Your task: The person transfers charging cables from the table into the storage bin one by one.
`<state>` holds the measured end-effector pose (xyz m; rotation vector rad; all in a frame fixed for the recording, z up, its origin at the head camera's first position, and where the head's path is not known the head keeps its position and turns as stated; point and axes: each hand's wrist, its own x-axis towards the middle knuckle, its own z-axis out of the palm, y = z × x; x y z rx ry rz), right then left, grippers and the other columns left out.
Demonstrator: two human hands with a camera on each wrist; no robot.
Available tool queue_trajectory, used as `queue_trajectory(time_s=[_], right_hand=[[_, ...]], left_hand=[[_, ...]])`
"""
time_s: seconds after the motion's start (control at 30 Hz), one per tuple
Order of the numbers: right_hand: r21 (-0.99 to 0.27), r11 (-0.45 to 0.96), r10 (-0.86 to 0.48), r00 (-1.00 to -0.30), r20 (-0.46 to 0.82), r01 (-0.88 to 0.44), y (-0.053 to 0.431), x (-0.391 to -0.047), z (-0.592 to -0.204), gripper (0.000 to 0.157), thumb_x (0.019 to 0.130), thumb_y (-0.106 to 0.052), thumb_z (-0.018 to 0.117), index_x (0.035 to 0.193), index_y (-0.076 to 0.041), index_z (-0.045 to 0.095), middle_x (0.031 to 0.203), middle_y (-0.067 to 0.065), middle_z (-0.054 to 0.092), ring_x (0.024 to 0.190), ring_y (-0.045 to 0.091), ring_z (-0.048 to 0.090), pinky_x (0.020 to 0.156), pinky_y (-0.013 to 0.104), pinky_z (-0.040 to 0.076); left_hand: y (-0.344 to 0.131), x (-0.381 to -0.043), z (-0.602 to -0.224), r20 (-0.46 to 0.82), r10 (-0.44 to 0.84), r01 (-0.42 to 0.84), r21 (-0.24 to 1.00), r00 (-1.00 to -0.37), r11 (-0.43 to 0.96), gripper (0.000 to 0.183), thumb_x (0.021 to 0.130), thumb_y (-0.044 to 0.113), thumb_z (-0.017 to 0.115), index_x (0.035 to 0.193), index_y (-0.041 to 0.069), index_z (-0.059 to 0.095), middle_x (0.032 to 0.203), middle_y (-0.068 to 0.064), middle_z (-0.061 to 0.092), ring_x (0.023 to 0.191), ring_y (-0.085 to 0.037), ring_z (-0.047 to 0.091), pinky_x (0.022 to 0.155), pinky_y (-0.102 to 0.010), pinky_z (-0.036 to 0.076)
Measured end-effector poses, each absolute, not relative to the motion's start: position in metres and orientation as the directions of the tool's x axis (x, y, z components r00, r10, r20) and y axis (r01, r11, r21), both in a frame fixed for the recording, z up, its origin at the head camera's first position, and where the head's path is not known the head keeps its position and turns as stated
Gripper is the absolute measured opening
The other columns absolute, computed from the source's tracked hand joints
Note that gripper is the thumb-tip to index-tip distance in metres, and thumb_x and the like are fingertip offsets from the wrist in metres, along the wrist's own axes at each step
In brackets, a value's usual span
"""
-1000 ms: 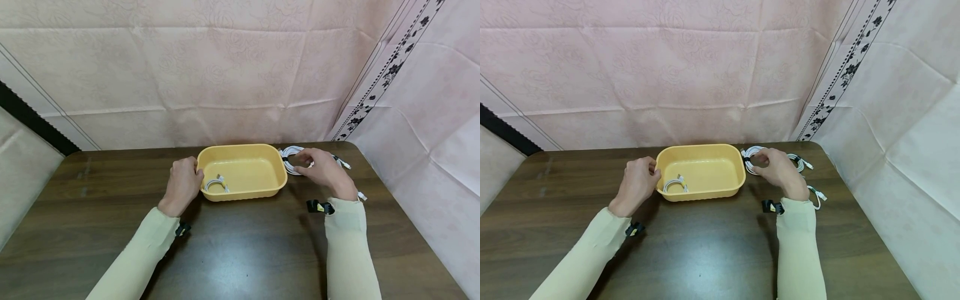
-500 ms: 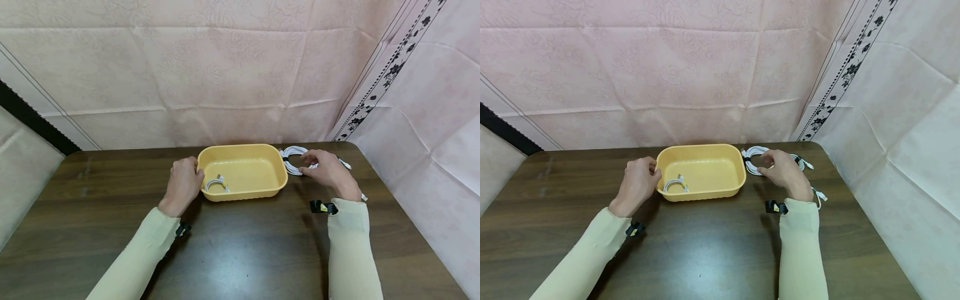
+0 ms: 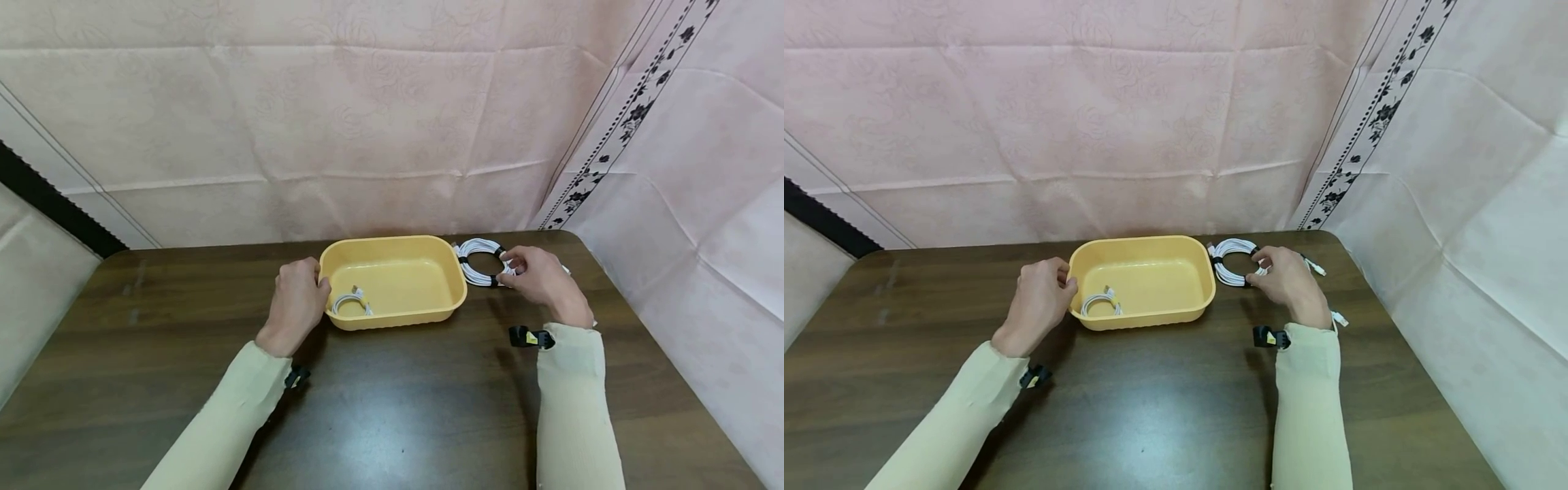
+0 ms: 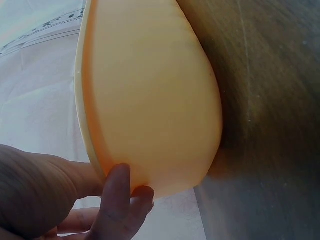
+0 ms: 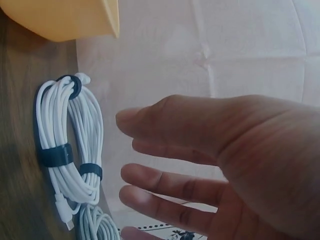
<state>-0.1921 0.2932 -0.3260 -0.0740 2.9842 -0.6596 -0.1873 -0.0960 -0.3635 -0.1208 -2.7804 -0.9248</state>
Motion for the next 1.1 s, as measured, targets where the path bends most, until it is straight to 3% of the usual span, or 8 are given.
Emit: queue_trajectory(time_s=[0.73, 0.97, 1.1], right_hand=[[-0.405, 0.914, -0.040, -0.994, -0.105, 0.006, 0.320, -0.190, -0.335, 0.040, 0.094, -0.020, 0.067, 0.128, 0.000, 0.062, 0.125, 0.027, 0.066, 0.114, 0.040, 0.062, 0.096, 0.056, 0.047], [-0.400, 0.913, 0.009, -0.985, -0.172, 0.079, 0.324, -0.188, -0.336, 0.052, 0.095, -0.023, 0.065, 0.140, 0.002, 0.055, 0.137, 0.030, 0.059, 0.123, 0.044, 0.057, 0.100, 0.059, 0.046], [-0.398, 0.910, 0.043, -0.982, -0.186, 0.116, 0.328, -0.186, -0.336, 0.054, 0.093, -0.025, 0.064, 0.140, 0.001, 0.055, 0.136, 0.029, 0.058, 0.119, 0.041, 0.058, 0.094, 0.056, 0.048]], left_hand=[[-0.095, -0.187, -0.363, 0.224, 0.014, 0.144, 0.577, -0.974, 0.804, 0.012, 0.095, 0.004, 0.060, 0.086, -0.001, 0.066, 0.068, -0.009, 0.057, 0.059, -0.021, 0.056, 0.052, -0.029, 0.044], [-0.096, -0.187, -0.364, 0.218, 0.019, 0.145, 0.581, -0.976, 0.801, 0.011, 0.094, 0.003, 0.059, 0.087, -0.001, 0.067, 0.069, -0.009, 0.059, 0.061, -0.021, 0.057, 0.052, -0.029, 0.045], [-0.096, -0.187, -0.364, 0.228, 0.019, 0.151, 0.579, -0.973, 0.801, 0.011, 0.094, 0.003, 0.060, 0.085, 0.000, 0.066, 0.068, -0.009, 0.058, 0.059, -0.021, 0.057, 0.051, -0.029, 0.044]])
